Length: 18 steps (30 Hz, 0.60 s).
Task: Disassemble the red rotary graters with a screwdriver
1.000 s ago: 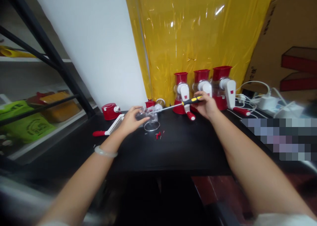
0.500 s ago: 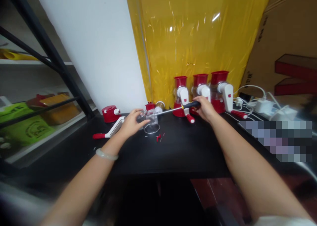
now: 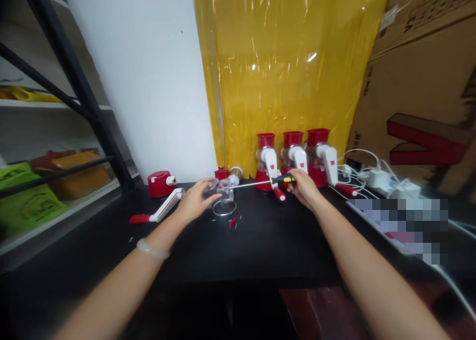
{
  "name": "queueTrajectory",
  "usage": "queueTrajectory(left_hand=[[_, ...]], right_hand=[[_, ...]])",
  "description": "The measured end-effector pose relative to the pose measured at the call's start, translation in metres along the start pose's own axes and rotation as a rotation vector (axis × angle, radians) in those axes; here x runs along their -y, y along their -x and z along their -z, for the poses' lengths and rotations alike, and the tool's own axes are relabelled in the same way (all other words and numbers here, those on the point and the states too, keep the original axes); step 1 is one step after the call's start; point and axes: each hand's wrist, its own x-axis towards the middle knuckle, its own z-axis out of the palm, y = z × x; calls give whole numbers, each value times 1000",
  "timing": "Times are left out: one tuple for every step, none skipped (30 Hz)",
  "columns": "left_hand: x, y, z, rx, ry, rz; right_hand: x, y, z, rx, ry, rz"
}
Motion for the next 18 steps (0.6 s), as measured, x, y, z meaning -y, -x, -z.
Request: queueTrajectory(left_hand=[[0,0,0,5,0,-10],[0,0,1,11,-1,-20],[-1,0,1,16,-3,-28],[-1,0,1,19,-6,-33],[-2,0,2,18,-10,-36],[-3,-1,2,17,-12,-38],[-3,-1,2,13,-15,-37],[-3,-1,3,9,-18,-36],[-3,-1,3,5,-19,-35],[-3,-1,3,1,-19,-33],[-2,0,3,-1,-20,-31],[-2,0,3,-3,-20,-29],[-2,0,3,-4,-21,-28],[-1,0,3,-4,-22,-29],[-1,0,3,-3,-23,-31],[-1,0,3,-2,-25,-35],[-2,0,3,-3,-28,-39],[-2,0,2,-5,-29,-43]], right_hand=[[-1,2,1,-16,-34,-13],[-2,4,2,-16,-63,-23],[-3,4,4,1,-85,-32],[-4,4,6,14,-94,-35],[-5,3,8,22,-86,-33],[-6,2,10,16,-53,-22],[-7,0,12,0,4,0],[-8,-1,13,-22,76,29],[-9,-1,14,-35,145,58],[-10,-1,13,-33,196,79],[-11,-1,13,-23,214,89],[-10,0,11,-7,194,84],[-9,2,10,6,142,65],[-8,4,9,17,72,38],[-6,5,8,30,-1,8],[-4,7,8,46,-65,-19],[-2,8,8,69,-112,-41],[0,9,8,91,-140,-54]])
